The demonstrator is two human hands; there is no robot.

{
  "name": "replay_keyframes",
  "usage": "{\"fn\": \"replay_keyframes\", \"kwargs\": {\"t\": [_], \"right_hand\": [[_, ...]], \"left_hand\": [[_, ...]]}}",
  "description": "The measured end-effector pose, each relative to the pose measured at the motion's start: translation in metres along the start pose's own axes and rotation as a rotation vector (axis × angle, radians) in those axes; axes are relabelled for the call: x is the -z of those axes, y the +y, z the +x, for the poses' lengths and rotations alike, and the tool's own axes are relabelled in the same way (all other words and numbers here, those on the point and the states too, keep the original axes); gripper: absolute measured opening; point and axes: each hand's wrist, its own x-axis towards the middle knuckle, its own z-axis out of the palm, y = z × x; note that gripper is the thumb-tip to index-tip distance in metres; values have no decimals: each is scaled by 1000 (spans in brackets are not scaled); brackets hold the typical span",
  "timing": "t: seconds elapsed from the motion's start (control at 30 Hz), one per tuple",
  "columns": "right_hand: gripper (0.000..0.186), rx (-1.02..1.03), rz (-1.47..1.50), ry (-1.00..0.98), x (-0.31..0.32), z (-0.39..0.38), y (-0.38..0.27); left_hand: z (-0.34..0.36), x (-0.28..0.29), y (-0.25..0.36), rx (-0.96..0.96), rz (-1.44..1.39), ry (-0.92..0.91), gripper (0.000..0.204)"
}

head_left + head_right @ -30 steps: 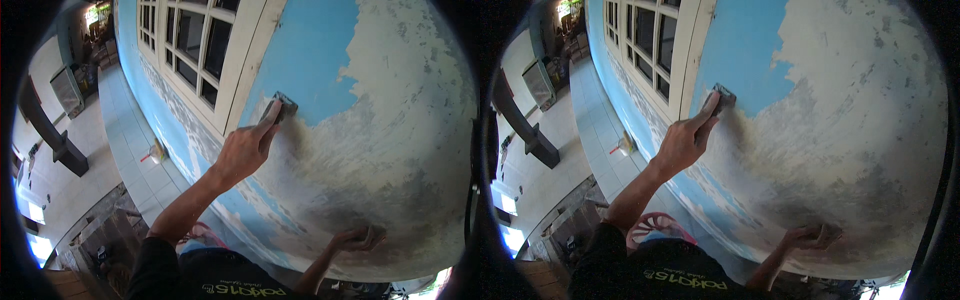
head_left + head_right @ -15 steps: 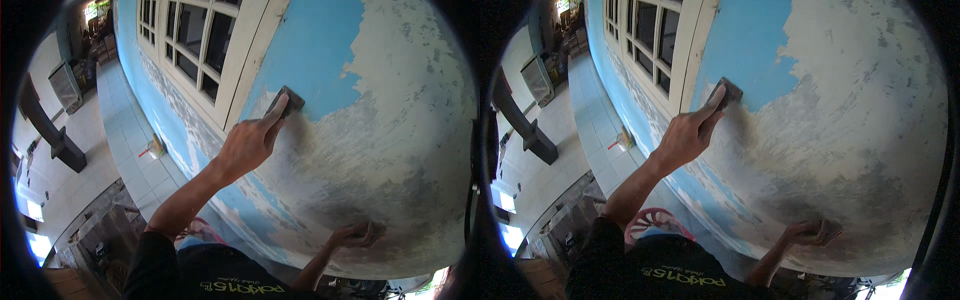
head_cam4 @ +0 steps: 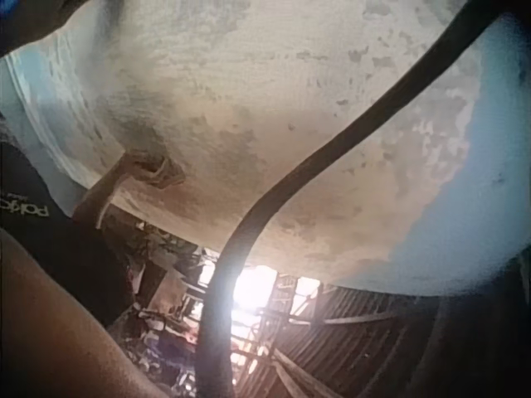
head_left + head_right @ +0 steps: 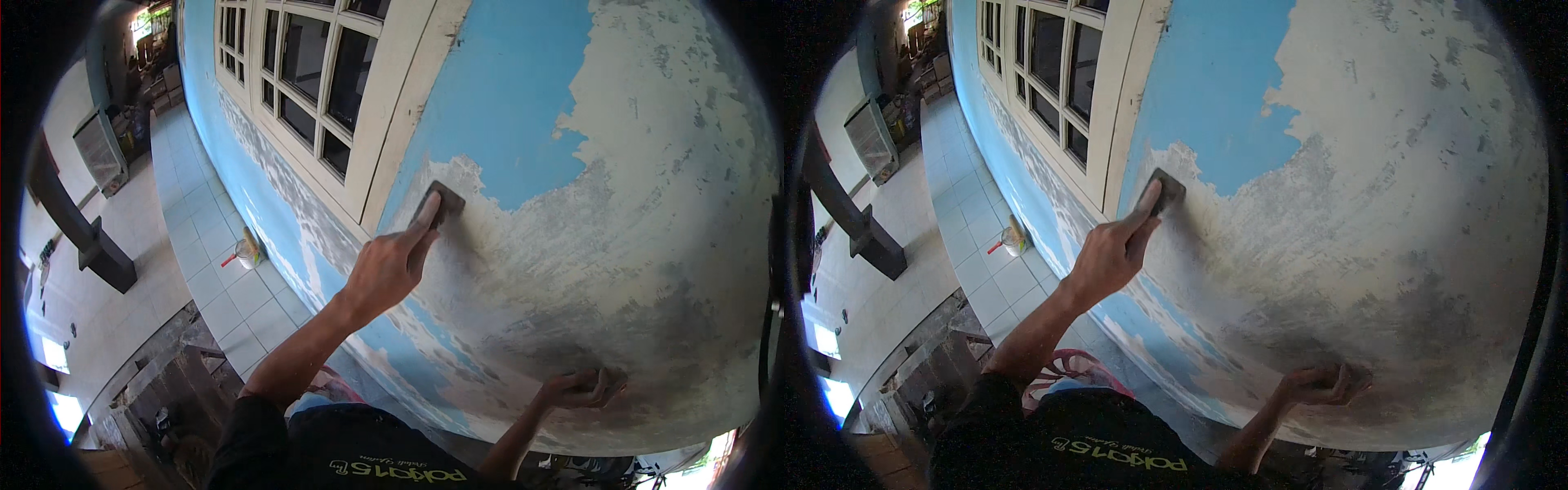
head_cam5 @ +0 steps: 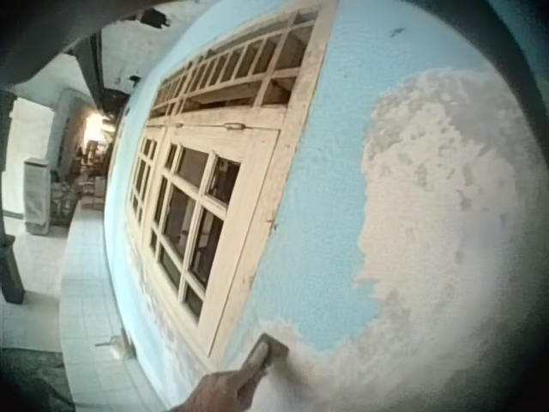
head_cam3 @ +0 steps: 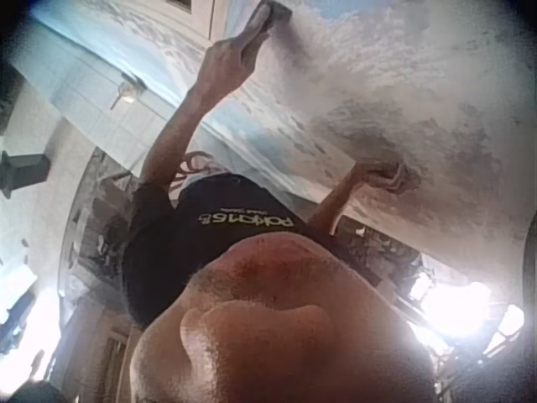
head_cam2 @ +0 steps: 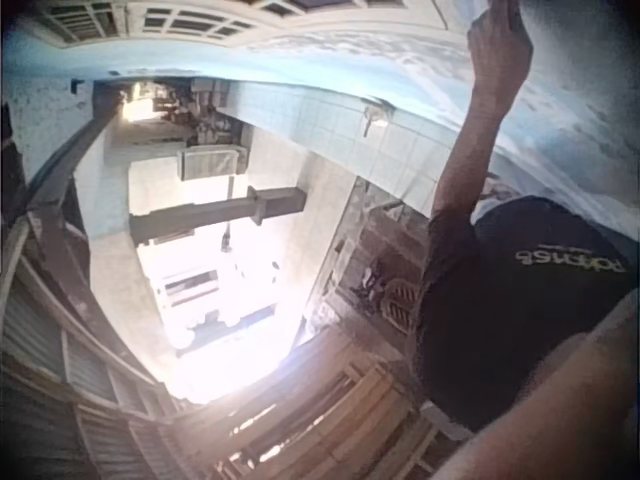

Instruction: The person scrapes old paint off a wall using a putty knife.

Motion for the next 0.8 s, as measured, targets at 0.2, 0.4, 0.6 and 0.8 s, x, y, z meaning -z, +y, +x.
{"fn": "replay_keyframes", "kwargs": {"t": [0.2,0.4,0.6,0.8], "right_hand": [[26,35,-56,49,1,11,-18],[29,29,-99,66,3,6,-9],[34,58,-160,39,-2,-5,2],[36,3,-139,63,-5,-1,-10]], "left_hand": [[6,4,-6,88,-10,7,53],[37,18,-6,69,-35,76,55],[19,11,-10,97,-49,13,55],[14,10,-16,48,19,12,55]]}}
